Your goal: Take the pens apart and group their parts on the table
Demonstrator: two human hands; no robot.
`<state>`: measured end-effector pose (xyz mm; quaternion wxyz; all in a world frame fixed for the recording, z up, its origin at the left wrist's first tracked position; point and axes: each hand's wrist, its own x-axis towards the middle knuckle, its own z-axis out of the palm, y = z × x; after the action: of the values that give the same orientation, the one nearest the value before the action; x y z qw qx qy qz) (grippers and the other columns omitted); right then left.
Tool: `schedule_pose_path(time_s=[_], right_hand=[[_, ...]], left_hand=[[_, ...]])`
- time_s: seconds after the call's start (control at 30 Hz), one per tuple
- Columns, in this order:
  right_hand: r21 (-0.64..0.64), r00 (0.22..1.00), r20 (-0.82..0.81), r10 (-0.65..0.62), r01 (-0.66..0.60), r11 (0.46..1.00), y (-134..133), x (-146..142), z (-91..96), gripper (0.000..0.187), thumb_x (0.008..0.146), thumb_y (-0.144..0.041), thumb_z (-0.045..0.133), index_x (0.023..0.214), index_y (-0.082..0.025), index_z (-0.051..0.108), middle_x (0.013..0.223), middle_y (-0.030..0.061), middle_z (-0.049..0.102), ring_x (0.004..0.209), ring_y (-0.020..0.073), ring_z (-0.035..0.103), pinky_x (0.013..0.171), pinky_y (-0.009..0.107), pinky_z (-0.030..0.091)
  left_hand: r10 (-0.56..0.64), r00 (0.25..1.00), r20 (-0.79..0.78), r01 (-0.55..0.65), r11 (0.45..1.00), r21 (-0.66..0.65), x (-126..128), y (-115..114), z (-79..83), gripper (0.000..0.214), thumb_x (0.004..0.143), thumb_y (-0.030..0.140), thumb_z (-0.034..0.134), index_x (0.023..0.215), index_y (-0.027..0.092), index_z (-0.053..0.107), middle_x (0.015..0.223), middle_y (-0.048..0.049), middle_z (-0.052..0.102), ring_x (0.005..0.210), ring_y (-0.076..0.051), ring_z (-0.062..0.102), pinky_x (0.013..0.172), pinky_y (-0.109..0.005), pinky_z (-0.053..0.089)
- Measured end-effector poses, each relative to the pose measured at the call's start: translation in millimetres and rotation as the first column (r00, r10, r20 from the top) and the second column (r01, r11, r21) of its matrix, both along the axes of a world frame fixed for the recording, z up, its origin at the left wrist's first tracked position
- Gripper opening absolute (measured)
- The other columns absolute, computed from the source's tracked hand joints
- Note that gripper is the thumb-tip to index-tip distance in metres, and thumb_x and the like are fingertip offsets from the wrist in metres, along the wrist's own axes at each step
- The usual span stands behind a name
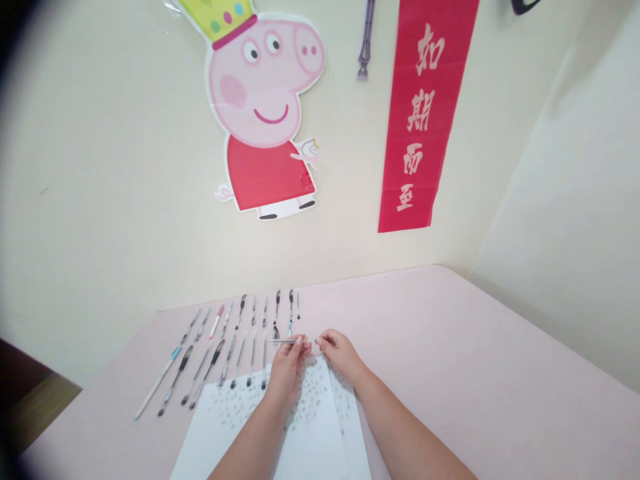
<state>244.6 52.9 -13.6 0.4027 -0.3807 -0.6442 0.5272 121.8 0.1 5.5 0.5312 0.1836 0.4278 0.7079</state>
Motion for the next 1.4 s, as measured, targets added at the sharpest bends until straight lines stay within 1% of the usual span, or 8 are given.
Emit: schedule_pose_path(time_s=[0.17, 0.33, 0.53, 0.67, 0.87, 1.03, 1.2, 1.4], right_hand=[[-0.039, 0.997, -0.073, -0.003, 0.000, 0.999, 2.7, -0.9, -5.2, 0.025, 0.070, -0.042, 0.061, 0.074, -0.019, 0.054, 0.055, -0.0060, 0.045, 0.047, 0.0088, 0.038, 0.046, 0.022, 0.031], [-0.042, 0.998, -0.054, 0.021, -0.023, 0.999, 3.5, -0.6, -7.5, 0.033, 0.071, -0.048, 0.061, 0.084, -0.018, 0.056, 0.061, -0.0046, 0.050, 0.047, 0.0087, 0.040, 0.045, 0.022, 0.032], [-0.016, 0.998, 0.057, 0.013, -0.012, 1.000, -0.4, -1.6, -2.4, 0.045, 0.081, -0.060, 0.042, 0.062, -0.019, 0.047, 0.047, -0.0058, 0.042, 0.043, 0.0089, 0.039, 0.045, 0.022, 0.032], [0.002, 0.998, 0.060, 0.005, -0.005, 1.000, -1.3, -0.5, 1.0, 0.039, 0.077, -0.055, 0.050, 0.062, -0.019, 0.048, 0.047, -0.0059, 0.043, 0.044, 0.0088, 0.039, 0.045, 0.021, 0.031], [-0.072, 0.999, -0.047, 0.016, -0.020, 0.997, -0.2, 0.4, -1.3, 0.027, 0.072, -0.045, 0.058, 0.073, -0.019, 0.052, 0.049, -0.0071, 0.044, 0.042, 0.0080, 0.037, 0.041, 0.021, 0.029], [-0.088, 0.997, -0.078, 0.004, -0.011, 0.996, 0.9, 0.4, -4.3, 0.021, 0.071, -0.038, 0.058, 0.078, -0.019, 0.050, 0.050, -0.0083, 0.042, 0.040, 0.0075, 0.036, 0.040, 0.020, 0.028], [0.102, 0.994, 0.001, -0.107, 0.107, 0.989, 0.6, 1.3, -1.3, 0.012, 0.073, -0.029, 0.054, 0.079, -0.019, 0.053, 0.068, -0.0014, 0.054, 0.057, 0.0116, 0.048, 0.054, 0.024, 0.039], [0.365, 0.917, 0.273, -0.290, 0.180, 0.913, -3.0, 3.9, 0.9, 0.009, 0.073, -0.016, 0.050, 0.079, -0.019, 0.057, 0.078, 0.0026, 0.058, 0.070, 0.0158, 0.052, 0.065, 0.028, 0.040]], left_hand=[[-0.010, 1.000, 0.013, 0.010, 1.000, 0.011, -0.9, 1.4, -3.0, 0.033, 0.058, 0.032, 0.078, 0.080, 0.013, 0.062, 0.069, -0.0016, 0.066, 0.064, -0.009, 0.062, 0.066, -0.021, 0.050], [-0.006, 1.000, 0.015, 0.005, 1.000, 0.025, -1.9, 1.9, -4.2, 0.030, 0.060, 0.031, 0.078, 0.079, 0.014, 0.063, 0.069, -0.0016, 0.066, 0.065, -0.010, 0.062, 0.067, -0.021, 0.050], [-0.021, 0.999, 0.032, 0.021, 1.000, -0.001, -0.7, 0.8, -0.5, 0.029, 0.059, 0.029, 0.078, 0.078, 0.014, 0.062, 0.066, -0.0011, 0.065, 0.063, -0.009, 0.062, 0.065, -0.021, 0.050], [-0.009, 1.000, 0.022, 0.009, 1.000, -0.011, -1.1, 0.6, -0.6, 0.028, 0.061, 0.028, 0.077, 0.079, 0.014, 0.062, 0.068, -0.0015, 0.065, 0.063, -0.009, 0.062, 0.065, -0.021, 0.050], [-0.005, 1.000, 0.020, 0.005, 1.000, 0.002, -1.8, 1.4, -3.1, 0.030, 0.061, 0.030, 0.077, 0.080, 0.013, 0.061, 0.069, -0.0012, 0.065, 0.064, -0.009, 0.061, 0.066, -0.021, 0.050], [0.014, 0.999, 0.038, -0.014, 1.000, 0.000, -1.7, 2.8, -4.4, 0.034, 0.058, 0.032, 0.079, 0.081, 0.014, 0.061, 0.068, -0.0009, 0.065, 0.063, -0.009, 0.061, 0.065, -0.021, 0.049], [0.025, 0.999, 0.045, -0.025, 1.000, 0.003, -2.5, 2.9, -5.4, 0.036, 0.057, 0.034, 0.079, 0.081, 0.013, 0.060, 0.068, -0.0009, 0.065, 0.064, -0.009, 0.061, 0.067, -0.021, 0.049], [0.045, 0.998, 0.037, -0.045, 0.999, 0.009, -2.9, 3.4, -7.1, 0.034, 0.059, 0.033, 0.078, 0.081, 0.014, 0.060, 0.069, -0.0003, 0.064, 0.065, -0.008, 0.061, 0.069, -0.022, 0.048]])
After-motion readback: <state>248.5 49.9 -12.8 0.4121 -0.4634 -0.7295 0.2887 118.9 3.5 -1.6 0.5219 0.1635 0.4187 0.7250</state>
